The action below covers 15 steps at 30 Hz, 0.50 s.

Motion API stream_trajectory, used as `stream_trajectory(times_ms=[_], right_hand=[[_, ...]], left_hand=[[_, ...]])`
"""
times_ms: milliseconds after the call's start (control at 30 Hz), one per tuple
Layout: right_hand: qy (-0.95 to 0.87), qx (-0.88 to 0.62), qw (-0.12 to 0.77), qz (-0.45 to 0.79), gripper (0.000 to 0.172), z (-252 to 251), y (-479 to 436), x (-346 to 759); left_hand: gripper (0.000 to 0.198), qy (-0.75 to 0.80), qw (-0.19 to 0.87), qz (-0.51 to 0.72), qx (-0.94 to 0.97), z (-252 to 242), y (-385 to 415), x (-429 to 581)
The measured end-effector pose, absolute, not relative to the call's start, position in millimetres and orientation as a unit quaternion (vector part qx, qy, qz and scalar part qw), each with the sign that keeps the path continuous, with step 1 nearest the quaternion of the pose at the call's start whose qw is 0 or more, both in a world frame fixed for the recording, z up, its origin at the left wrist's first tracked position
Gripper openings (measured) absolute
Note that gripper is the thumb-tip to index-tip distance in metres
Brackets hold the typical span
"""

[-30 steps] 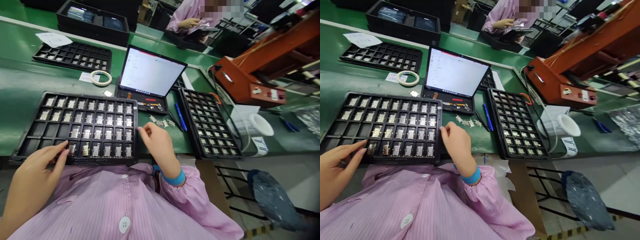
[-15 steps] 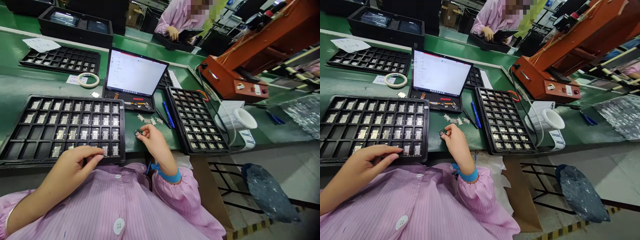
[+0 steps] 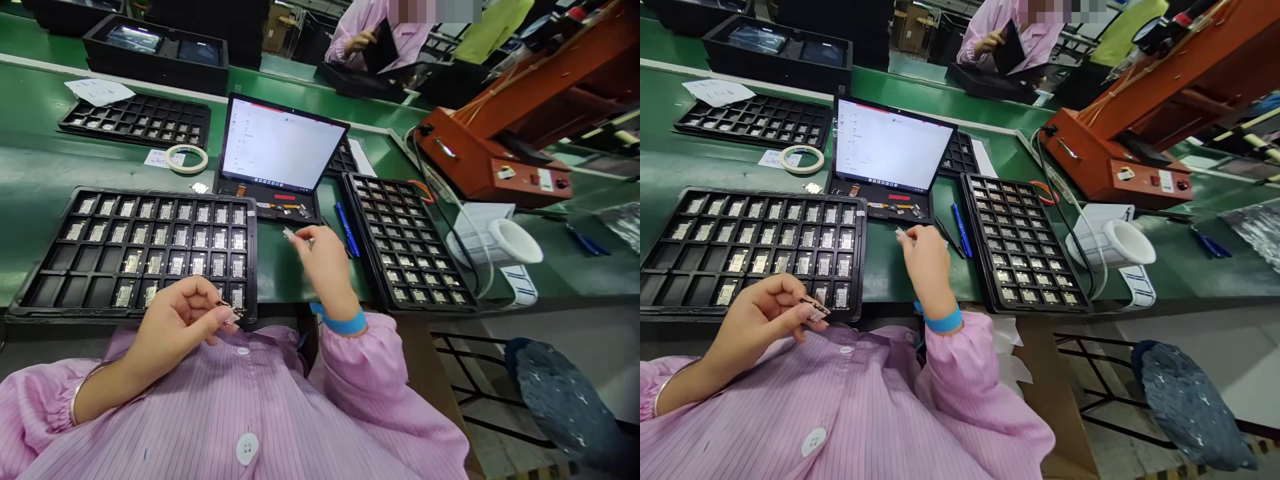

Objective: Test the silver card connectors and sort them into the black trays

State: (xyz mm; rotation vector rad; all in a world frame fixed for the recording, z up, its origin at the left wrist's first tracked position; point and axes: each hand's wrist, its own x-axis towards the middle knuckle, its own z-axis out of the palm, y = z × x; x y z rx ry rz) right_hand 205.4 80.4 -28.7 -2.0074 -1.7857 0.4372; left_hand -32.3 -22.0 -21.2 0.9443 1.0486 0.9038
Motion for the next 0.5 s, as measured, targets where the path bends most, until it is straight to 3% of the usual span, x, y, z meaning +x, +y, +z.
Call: stream_trajectory(times_ms=[133, 367, 433, 500], right_hand=[[-0.643, -0.738, 0.175, 0.111, 0.010, -46, 105, 205], [-0.686, -0.686, 0.157, 0.185, 0.017, -47, 86, 197], [-0.677, -0.684, 0.177, 0.208, 0.013, -46, 79, 199], [-0.644, -0.674, 0.259, 0.253, 0.008, -41, 68, 199]], left_hand=[[0.038, 0.432, 0.746, 0.380, 0.336, -25, -20, -36], [0.029, 0.434, 0.743, 0.397, 0.320, -30, -15, -35], [0.028, 0.438, 0.737, 0.399, 0.325, -31, -14, -35], [0.027, 0.439, 0.738, 0.399, 0.323, -30, -14, -36]])
